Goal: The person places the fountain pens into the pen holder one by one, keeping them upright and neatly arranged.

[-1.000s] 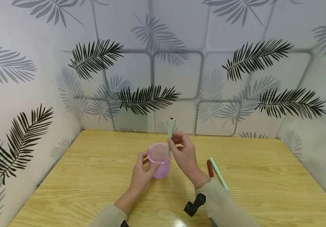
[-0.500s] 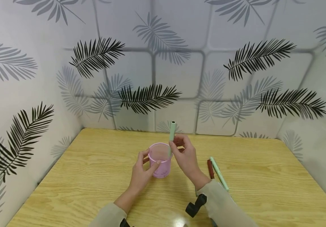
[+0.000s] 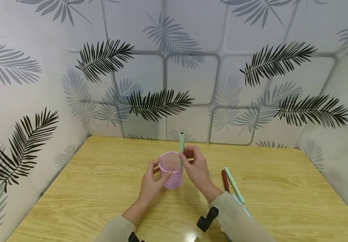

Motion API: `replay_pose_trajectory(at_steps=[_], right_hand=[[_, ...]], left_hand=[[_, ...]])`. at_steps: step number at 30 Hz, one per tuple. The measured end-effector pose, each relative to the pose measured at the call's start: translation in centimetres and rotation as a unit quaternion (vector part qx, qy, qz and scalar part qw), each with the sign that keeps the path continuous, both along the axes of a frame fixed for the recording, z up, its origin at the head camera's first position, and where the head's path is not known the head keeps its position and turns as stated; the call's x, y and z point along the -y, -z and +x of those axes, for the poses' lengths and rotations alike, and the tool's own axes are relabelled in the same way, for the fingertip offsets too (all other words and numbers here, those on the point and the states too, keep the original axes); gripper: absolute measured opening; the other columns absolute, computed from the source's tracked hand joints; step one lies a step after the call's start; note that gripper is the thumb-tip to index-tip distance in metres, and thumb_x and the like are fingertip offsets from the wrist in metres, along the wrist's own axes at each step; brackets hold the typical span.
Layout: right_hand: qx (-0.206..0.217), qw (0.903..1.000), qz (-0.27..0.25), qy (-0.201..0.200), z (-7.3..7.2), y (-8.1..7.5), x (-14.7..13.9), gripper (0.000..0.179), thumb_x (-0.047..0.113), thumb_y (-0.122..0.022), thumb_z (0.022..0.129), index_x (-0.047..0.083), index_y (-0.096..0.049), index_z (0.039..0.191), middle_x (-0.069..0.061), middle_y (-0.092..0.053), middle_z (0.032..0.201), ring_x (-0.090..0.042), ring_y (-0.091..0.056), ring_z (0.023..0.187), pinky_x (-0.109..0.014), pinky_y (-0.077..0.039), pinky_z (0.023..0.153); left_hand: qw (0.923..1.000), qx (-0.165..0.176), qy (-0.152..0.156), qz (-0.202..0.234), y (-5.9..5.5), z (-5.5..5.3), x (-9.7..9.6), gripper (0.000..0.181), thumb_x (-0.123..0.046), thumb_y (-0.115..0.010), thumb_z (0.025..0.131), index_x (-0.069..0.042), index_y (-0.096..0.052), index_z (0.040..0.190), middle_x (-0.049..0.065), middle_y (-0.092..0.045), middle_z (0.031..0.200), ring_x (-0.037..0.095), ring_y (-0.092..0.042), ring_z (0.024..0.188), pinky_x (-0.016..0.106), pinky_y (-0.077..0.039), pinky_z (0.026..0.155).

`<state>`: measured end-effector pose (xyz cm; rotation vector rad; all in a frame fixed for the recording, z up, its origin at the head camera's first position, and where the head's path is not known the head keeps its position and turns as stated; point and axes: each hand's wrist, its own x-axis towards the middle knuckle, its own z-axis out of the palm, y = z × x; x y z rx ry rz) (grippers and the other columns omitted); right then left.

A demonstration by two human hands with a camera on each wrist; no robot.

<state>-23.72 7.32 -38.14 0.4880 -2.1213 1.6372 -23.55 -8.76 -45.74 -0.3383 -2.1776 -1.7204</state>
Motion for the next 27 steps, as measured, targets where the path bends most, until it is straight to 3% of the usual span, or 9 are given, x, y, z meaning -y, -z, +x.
replay_pose_trajectory(at_steps=[6, 13, 27], right_hand=[[0.012, 0.9999, 0.008, 0.005, -1.8, 2.6, -0.9, 0.018, 0.011, -0.064, 0.088, 0.003, -0.056, 0.102, -0.009, -0.060, 0.092, -0.021, -0.057, 0.082, -0.026, -0.048, 0.064], [0.021, 0.9985, 0.050, 0.010, -1.5, 4.0, -1.8, 0.014, 0.009, -0.065, 0.087, 0.006, -0.058, 0.100, -0.004, -0.060, 0.090, -0.017, -0.055, 0.076, -0.023, -0.046, 0.058], [0.047, 0.9943, 0.091, 0.028, -0.9, 4.2, -3.0, 0.017, 0.011, -0.066, 0.087, 0.004, -0.060, 0.101, -0.006, -0.061, 0.092, -0.020, -0.056, 0.077, -0.028, -0.049, 0.064]], left_hand=[[1.0000, -0.006, 0.001, 0.001, 0.0, 0.0, -0.1, 0.053, -0.029, -0.071, 0.083, -0.007, -0.046, 0.124, 0.011, -0.048, 0.134, 0.034, -0.052, 0.112, 0.052, -0.042, 0.093], [0.9999, -0.012, -0.008, -0.004, 0.2, 0.1, -0.1, 0.052, -0.027, -0.071, 0.083, -0.004, -0.046, 0.123, 0.013, -0.048, 0.133, 0.036, -0.054, 0.109, 0.053, -0.044, 0.091], [0.9999, -0.010, -0.004, -0.002, 0.1, 0.1, -0.2, 0.054, -0.027, -0.071, 0.083, -0.005, -0.046, 0.125, 0.013, -0.048, 0.134, 0.036, -0.053, 0.110, 0.053, -0.043, 0.092]])
